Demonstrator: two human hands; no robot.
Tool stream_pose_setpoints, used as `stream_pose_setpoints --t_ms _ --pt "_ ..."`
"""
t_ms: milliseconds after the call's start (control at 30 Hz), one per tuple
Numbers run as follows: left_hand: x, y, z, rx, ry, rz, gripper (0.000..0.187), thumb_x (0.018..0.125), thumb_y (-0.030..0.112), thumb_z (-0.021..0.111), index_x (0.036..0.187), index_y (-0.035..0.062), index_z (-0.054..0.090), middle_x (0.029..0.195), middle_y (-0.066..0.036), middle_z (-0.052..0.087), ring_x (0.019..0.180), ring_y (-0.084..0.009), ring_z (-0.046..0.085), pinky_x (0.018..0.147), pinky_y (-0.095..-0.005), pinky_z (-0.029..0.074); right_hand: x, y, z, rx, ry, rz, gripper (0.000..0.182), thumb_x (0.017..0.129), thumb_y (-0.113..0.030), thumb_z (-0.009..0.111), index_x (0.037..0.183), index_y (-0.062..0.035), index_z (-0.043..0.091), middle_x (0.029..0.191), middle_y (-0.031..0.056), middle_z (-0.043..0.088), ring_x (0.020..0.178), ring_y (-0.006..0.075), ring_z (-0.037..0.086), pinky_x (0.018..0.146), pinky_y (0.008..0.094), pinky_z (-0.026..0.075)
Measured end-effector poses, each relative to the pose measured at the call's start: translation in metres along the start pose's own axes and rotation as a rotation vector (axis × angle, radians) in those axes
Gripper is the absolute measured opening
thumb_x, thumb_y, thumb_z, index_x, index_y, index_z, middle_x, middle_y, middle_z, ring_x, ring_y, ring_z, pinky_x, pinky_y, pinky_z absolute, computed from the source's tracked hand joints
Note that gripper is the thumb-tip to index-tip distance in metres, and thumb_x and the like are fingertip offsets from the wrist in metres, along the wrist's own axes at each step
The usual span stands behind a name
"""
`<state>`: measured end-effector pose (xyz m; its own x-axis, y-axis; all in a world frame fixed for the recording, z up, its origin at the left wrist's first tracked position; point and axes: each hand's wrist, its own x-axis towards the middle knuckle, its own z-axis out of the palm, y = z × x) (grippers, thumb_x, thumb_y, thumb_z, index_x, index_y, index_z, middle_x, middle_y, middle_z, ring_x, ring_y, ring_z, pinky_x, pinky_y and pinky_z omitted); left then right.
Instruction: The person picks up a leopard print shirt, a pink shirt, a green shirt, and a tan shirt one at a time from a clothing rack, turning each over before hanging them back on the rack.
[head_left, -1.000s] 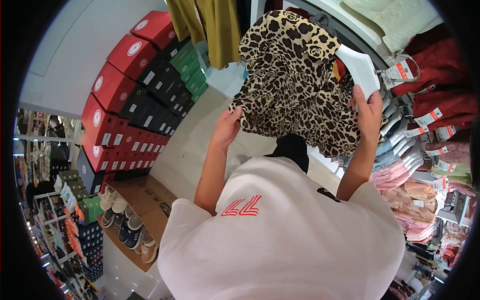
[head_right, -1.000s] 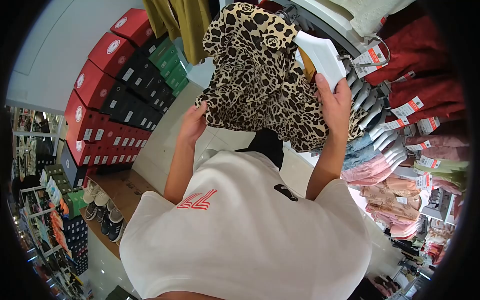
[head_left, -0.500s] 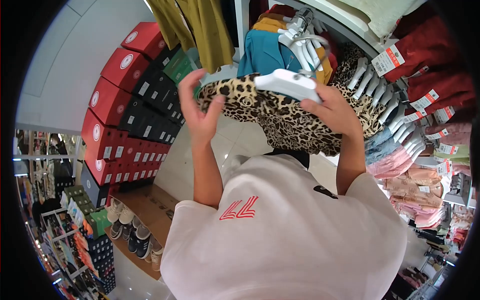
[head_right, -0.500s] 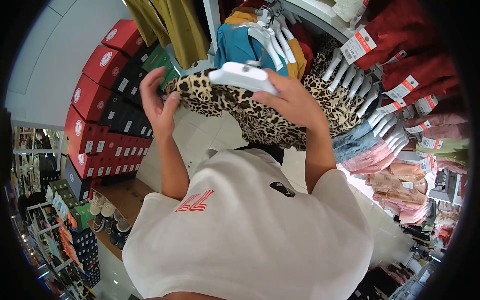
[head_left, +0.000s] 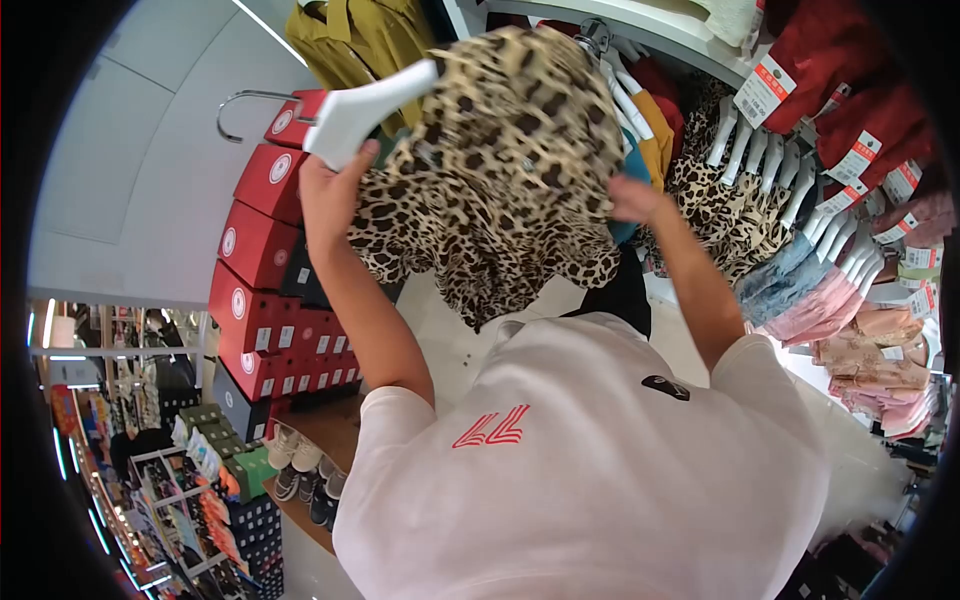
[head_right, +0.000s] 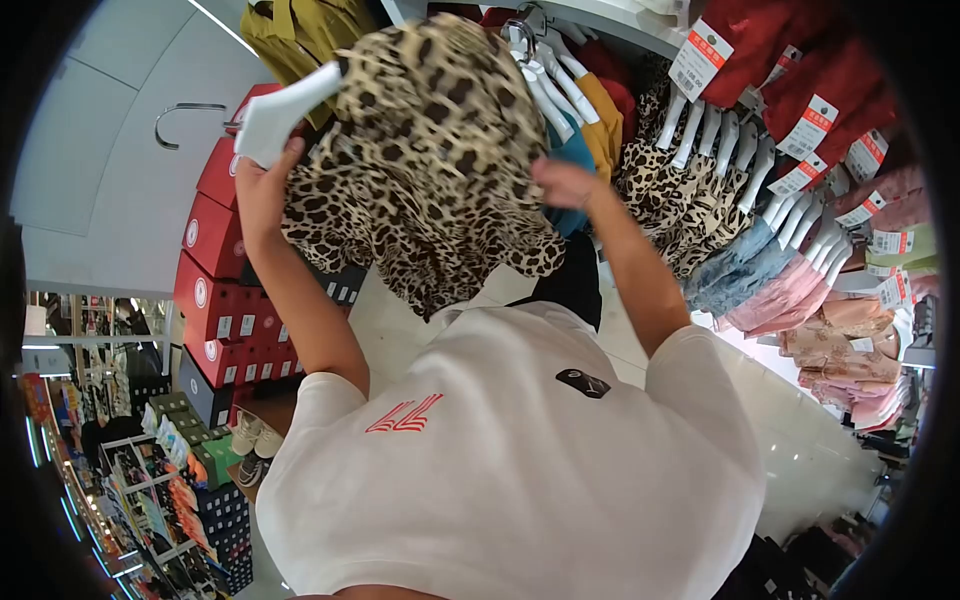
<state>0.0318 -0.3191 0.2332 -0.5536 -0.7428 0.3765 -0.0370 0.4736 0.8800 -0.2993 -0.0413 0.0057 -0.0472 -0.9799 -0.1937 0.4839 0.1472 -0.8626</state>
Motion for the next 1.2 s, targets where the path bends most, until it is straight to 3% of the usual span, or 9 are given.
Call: stream_pose_setpoints --t_ms 100,167,233,400,767,900,933,1100,1200 --pt "0.016 -0.011 -0.017 -0.060 0.114 0.001 0.030 0.087 0.018 0.078 0.108 -0.0015 0.069 0.097 -0.003 0.070 0.091 -0.0108 0.062 0.085 -0.0273 0.047 -0.007 0.050 0.061 -0.632 0.235 0.383 0.082 0.081 -0.039 0.082 0.143 0.0000 0.046 0.134 0.0110 0.059 0.122 0.0207 0.054 0.110 0.0359 0.038" --pt "0.023 -0.036 -0.034 0.083 0.127 -0.030 0.032 0.087 0.020 0.077 0.108 -0.0028 0.069 0.098 -0.004 0.070 0.091 -0.0115 0.062 0.084 -0.0279 0.046 -0.012 0.085 0.087 -0.186 0.039 0.305 0.068 0.082 -0.022 0.082 0.135 0.0074 0.052 0.124 0.0140 0.065 0.112 0.0208 0.061 0.101 0.0322 0.046" --pt "0.021 -0.039 -0.037 0.232 0.106 -0.023 0.035 0.087 0.022 0.078 0.109 -0.0044 0.069 0.098 -0.004 0.070 0.090 -0.0124 0.061 0.084 -0.0288 0.046 -0.016 0.102 0.100 -0.223 0.048 0.208 0.051 0.085 -0.015 0.078 0.127 0.0047 0.059 0.120 0.0105 0.067 0.110 0.0187 0.062 0.099 0.0316 0.047" --pt "0.030 -0.084 -0.051 0.250 0.219 -0.115 0.040 0.085 0.022 0.079 0.111 -0.0059 0.069 0.097 -0.009 0.072 0.087 -0.0151 0.064 0.081 -0.0312 0.050 -0.026 0.132 0.065 0.019 0.040 0.370 0.030 0.098 -0.018 0.062 0.124 -0.0028 0.062 0.112 0.0034 0.067 0.102 0.0147 0.063 0.091 0.0303 0.050" --pt "0.009 -0.089 -0.032 0.247 0.292 -0.184 0.038 0.085 0.019 0.079 0.112 -0.0065 0.069 0.102 -0.010 0.072 0.092 -0.0156 0.064 0.085 -0.0308 0.049 -0.024 0.069 0.114 0.623 0.235 0.107 0.041 0.104 -0.031 0.054 0.135 -0.0045 0.053 0.123 0.0065 0.065 0.112 0.0181 0.062 0.096 0.0355 0.050" --pt "-0.022 -0.086 0.005 0.179 0.185 -0.172 0.035 0.085 0.017 0.077 0.110 -0.0075 0.069 0.097 -0.008 0.073 0.088 -0.0124 0.064 0.081 -0.0288 0.050 -0.025 0.052 0.118 0.427 0.032 0.037 0.049 0.097 -0.018 0.058 0.142 -0.0057 0.043 0.133 0.0082 0.059 0.124 0.0194 0.056 0.104 0.0383 0.046" --pt "-0.030 -0.085 0.017 0.160 0.159 -0.174 0.035 0.085 0.017 0.077 0.109 -0.0075 0.069 0.096 -0.008 0.073 0.087 -0.0121 0.064 0.080 -0.0290 0.050 -0.025 0.033 0.139 0.491 0.147 0.030 0.051 0.091 -0.009 0.064 0.139 -0.0060 0.048 0.115 0.0025 0.065 0.099 0.0142 0.062 0.082 0.0319 0.050" --pt "-0.077 -0.092 0.074 0.149 0.075 -0.229 0.033 0.085 0.017 0.076 0.107 -0.0067 0.070 0.090 -0.009 0.073 0.082 -0.0124 0.065 0.074 -0.0299 0.051 -0.017 0.039 0.133 0.302 0.165 -0.002 0.055 0.090 -0.005 0.066 0.141 -0.0095 0.046 0.106 0.0029 0.065 0.094 0.0069 0.061 0.071 0.0217 0.047" --pt "-0.096 -0.094 0.093 0.056 0.054 -0.332 0.032 0.085 0.016 0.076 0.108 -0.0066 0.070 0.090 -0.008 0.072 0.081 -0.0123 0.063 0.075 -0.0296 0.050 -0.029 0.006 0.164 0.196 0.219 -0.025 0.040 0.095 -0.009 0.067 0.131 -0.0077 0.052 0.098 0.0013 0.064 0.090 0.0067 0.059 0.073 0.0205 0.046"
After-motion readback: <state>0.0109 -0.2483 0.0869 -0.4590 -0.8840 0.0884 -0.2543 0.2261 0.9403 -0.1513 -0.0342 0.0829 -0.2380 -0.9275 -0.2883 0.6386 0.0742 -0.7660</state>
